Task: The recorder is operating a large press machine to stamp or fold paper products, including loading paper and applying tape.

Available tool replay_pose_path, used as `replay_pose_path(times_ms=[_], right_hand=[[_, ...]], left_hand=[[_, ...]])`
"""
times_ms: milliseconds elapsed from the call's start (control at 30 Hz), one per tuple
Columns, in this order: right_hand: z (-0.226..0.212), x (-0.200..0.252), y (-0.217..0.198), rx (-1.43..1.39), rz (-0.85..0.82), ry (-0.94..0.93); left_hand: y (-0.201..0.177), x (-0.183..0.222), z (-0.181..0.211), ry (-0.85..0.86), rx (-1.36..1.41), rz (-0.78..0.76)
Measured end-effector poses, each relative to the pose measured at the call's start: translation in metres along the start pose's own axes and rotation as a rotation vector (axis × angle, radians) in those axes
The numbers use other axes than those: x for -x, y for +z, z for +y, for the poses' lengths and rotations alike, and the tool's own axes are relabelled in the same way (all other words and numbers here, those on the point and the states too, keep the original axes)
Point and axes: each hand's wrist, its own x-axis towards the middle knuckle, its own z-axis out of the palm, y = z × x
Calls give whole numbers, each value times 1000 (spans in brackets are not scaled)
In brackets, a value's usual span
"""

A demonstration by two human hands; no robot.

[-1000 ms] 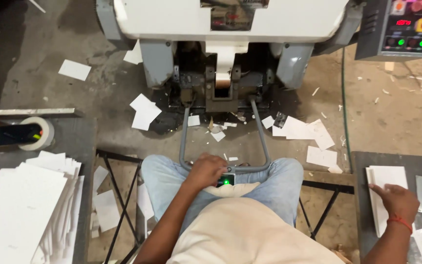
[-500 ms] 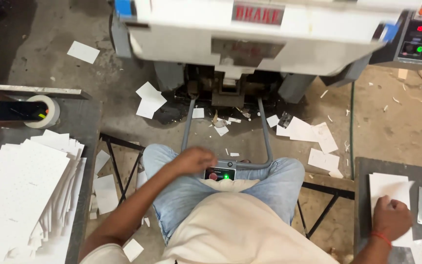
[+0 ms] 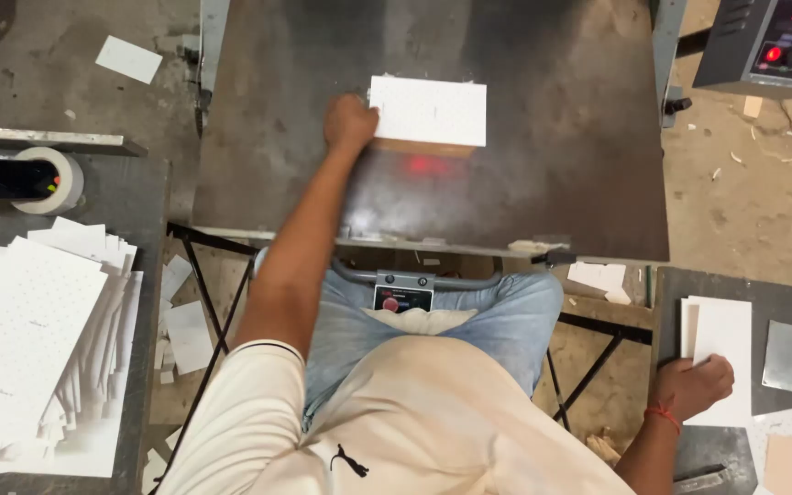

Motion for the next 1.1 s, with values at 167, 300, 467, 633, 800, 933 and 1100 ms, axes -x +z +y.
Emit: replay_pose_path(times_ms=[167,300,467,633,800,933,1100], right_hand=[[4,-17,-10,135,-95,-40],[-41,-50,-23,129,43,-102],[-177,-91,-17,-398,193,-363],[-295,-79,108,-364,-258,-404],[-459,-53,90,-700,-484,-680],[-516,-57,100,-674,-600,-776],[-537,-73,98,-651,-655,-832]], left_hand=[[-21,48,62,-390,-4,44],[36,28,40,-439,-120,220],[58,40,7,121,473,337],[-93,121,-109,34,464,540],[-269,252,-274,-275,504,806],[-330,389,-395,-415,200,1067],[-324,451,-398,-596,-253,1041]])
